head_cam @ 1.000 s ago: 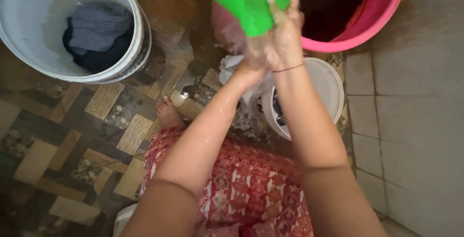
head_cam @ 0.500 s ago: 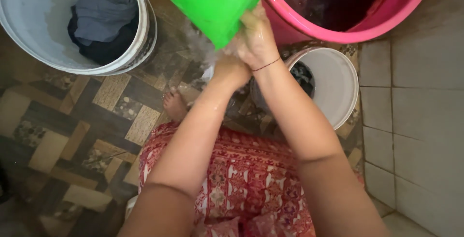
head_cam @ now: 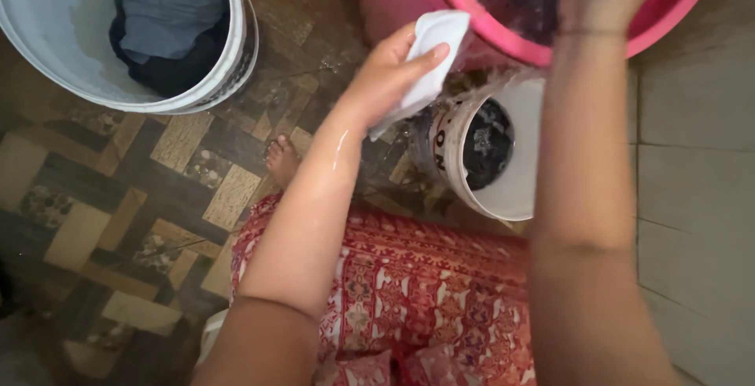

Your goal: Washing clothes by hand using water from buckets and a mug.

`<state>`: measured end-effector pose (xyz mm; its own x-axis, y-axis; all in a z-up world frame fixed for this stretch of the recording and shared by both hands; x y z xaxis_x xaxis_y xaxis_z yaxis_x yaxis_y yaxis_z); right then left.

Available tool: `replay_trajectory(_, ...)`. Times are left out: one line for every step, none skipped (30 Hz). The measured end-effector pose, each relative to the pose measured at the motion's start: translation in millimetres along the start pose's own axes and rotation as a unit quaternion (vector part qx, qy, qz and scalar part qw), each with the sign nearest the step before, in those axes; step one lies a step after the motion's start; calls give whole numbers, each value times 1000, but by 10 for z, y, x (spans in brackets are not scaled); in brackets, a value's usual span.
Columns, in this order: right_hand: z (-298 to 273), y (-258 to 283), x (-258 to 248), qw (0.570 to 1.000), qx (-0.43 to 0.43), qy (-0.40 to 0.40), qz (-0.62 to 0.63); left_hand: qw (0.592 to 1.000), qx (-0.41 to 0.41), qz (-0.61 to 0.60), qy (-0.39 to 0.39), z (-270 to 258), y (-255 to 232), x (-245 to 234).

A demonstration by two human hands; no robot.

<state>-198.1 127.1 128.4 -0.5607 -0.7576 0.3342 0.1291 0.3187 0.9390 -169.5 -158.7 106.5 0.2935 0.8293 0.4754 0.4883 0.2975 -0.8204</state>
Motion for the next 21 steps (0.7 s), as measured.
replay_trajectory(93,4,-102,998,-17,0,-55,991,40,123,-24,9,3,-25)
replay_trajectory(197,21,-189,993,-35,0,-110,965,80,245,-48,18,0,-51)
replay_trajectory(310,-28,-283,985,-50,3,-166,966,81,242,-50,92,186,-86)
replay_trajectory(423,-78,-360,973,-65,6,-220,902,96,415,-74,169,382,-149)
replay_trajectory(552,-149,-395,959,-80,12,-272,806,106,574,-99,248,557,-234)
replay_trajectory(690,-240,-489,942,-96,17,-323,806,105,573,-105,236,579,-229)
replay_trajectory(839,-310,-570,922,-113,20,-370,800,96,583,-99,238,612,-208)
replay_trajectory(1001,-370,-624,899,-130,23,-417,795,86,593,-94,244,649,-179)
replay_trajectory(1061,-397,-738,873,-146,19,-465,795,87,594,-92,206,568,-153)
replay_trajectory(1131,-417,-836,844,-161,16,-511,816,84,555,-137,170,464,-158)
replay_trajectory(1192,-412,-943,812,-174,11,-556,835,80,514,-178,126,372,-147)
replay_trajectory(1191,-374,-1017,778,-186,5,-600,836,81,514,-174,103,292,-101)
replay_trajectory(1189,-356,-1066,741,-198,2,-642,858,40,465,-214,79,218,-121)
replay_trajectory(1250,-360,-1052,702,-209,-1,-681,875,-1,414,-252,49,147,-140)
replay_trajectory(1028,-194,-812,701,-210,-2,-681,875,-1,413,-252,195,413,-183)
replay_trajectory(822,-69,-663,748,-106,-45,-653,881,75,362,-294,328,595,-234)
replay_trajectory(583,30,-504,784,-1,-87,-615,879,150,308,-333,439,781,-304)
replay_trajectory(560,27,-553,784,-1,-88,-614,879,151,308,-332,425,755,-285)
replay_trajectory(530,13,-570,884,44,-56,-462,923,29,253,-288,457,852,-242)
replay_trajectory(497,18,-576,952,89,-22,-293,948,-93,194,-235,460,950,-165)
replay_trajectory(331,117,-421,952,88,-23,-293,948,-92,195,-234,396,849,-114)
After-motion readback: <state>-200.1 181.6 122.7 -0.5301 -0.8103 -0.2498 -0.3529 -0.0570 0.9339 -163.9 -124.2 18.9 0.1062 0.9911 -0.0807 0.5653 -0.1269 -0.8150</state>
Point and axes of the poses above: each hand's wrist, its own z-axis towards the middle knuckle, its own x-axis out of the palm, y = z × x, the point moved 5 cm from there along z, towards the middle knuckle, and after that the axes turned 15 degrees about -y, right-handed, at the moved point
